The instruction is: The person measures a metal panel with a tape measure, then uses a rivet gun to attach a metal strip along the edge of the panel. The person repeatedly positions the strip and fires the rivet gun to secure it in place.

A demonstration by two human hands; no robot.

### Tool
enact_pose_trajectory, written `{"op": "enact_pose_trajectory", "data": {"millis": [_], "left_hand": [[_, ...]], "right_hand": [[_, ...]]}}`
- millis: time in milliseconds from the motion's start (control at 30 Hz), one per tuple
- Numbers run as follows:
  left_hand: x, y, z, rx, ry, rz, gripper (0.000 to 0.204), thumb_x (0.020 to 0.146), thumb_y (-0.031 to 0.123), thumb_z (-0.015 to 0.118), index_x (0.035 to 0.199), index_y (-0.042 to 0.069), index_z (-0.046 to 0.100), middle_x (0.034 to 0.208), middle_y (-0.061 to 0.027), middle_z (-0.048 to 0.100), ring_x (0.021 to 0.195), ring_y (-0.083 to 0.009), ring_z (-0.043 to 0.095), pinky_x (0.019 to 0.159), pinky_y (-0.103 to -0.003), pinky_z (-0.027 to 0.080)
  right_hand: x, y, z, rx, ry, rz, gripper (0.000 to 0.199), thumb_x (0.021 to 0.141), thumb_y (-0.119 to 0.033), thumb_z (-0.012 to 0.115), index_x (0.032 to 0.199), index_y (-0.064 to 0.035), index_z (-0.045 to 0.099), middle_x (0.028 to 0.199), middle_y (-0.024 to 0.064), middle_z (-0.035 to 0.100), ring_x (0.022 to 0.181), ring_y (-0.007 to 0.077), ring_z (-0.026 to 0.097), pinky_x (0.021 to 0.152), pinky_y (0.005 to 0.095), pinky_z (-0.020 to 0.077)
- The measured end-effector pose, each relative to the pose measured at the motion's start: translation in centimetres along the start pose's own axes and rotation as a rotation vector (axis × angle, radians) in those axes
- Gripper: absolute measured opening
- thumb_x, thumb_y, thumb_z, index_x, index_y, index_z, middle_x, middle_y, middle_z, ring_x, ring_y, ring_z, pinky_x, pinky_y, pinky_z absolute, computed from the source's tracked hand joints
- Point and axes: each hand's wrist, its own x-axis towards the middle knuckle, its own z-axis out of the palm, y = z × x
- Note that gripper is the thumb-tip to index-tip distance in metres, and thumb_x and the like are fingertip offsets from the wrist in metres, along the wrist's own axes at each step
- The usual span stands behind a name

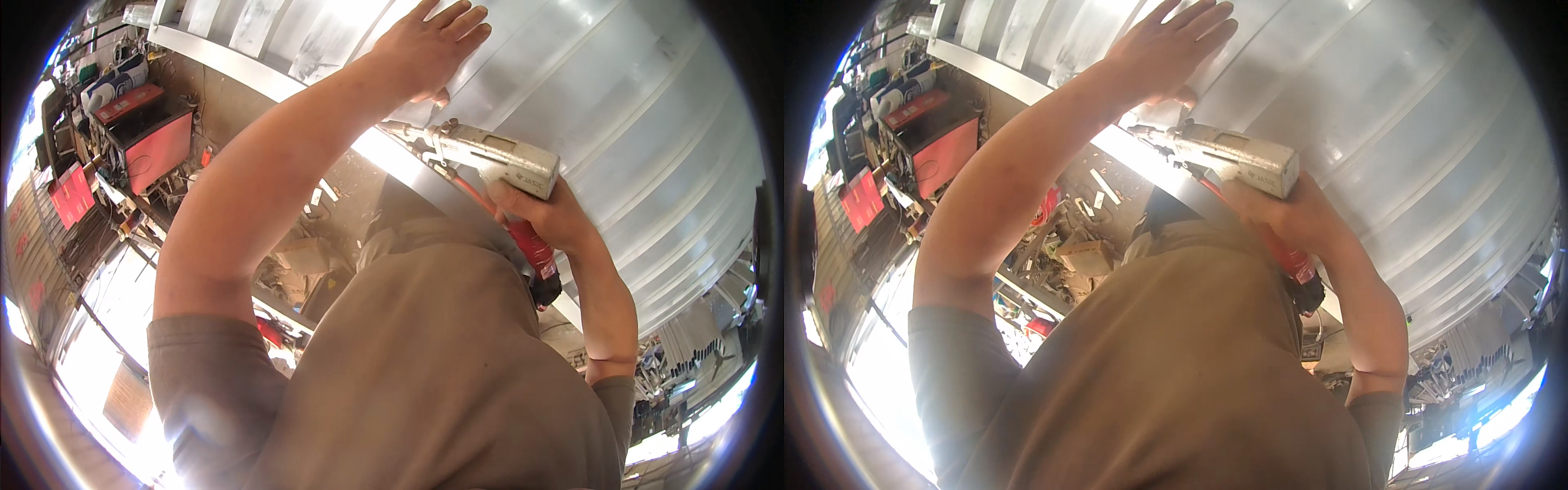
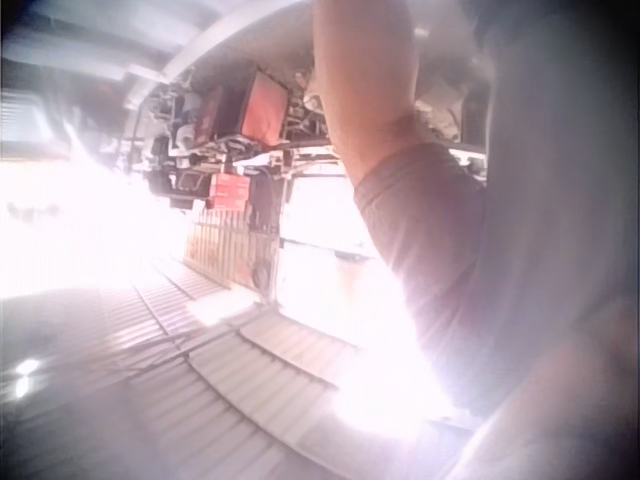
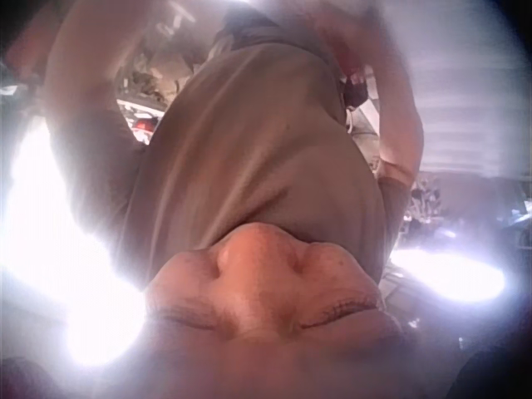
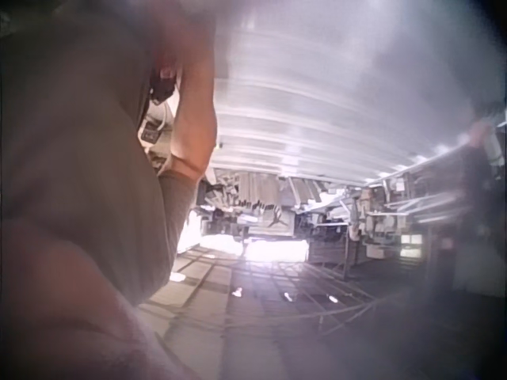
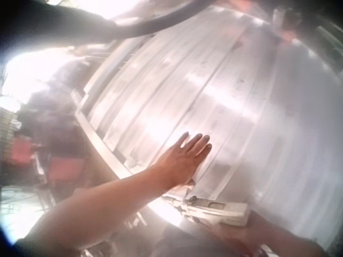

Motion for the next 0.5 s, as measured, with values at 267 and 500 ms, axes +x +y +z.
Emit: {"op": "enact_pose_trajectory", "data": {"millis": [267, 500], "left_hand": [[0.3, 0.4, -0.2, 0.032, -0.054, -0.015, 0.114, 0.079, 0.055, 0.082, 0.163, 0.003, 0.025, 0.173, -0.0149, 0.019, 0.160, -0.0281, 0.018, 0.130, -0.049, 0.014], [0.5, 0.6, -0.3, 0.049, -0.081, -0.027, 0.113, 0.081, 0.054, 0.081, 0.164, 0.004, 0.023, 0.173, -0.0143, 0.019, 0.160, -0.0279, 0.017, 0.131, -0.049, 0.014]], "right_hand": [[1.9, 0.5, 0.5, 0.047, -0.031, -0.115, 0.046, 0.097, -0.029, 0.073, 0.134, -0.0029, 0.062, 0.102, 0.0047, 0.069, 0.076, 0.0133, 0.063, 0.070, 0.0306, 0.0522], [2.6, 0.6, 0.6, 0.042, -0.043, -0.139, 0.045, 0.097, -0.028, 0.074, 0.131, -0.0015, 0.062, 0.100, 0.0044, 0.068, 0.075, 0.0129, 0.063, 0.068, 0.0306, 0.0524]]}}
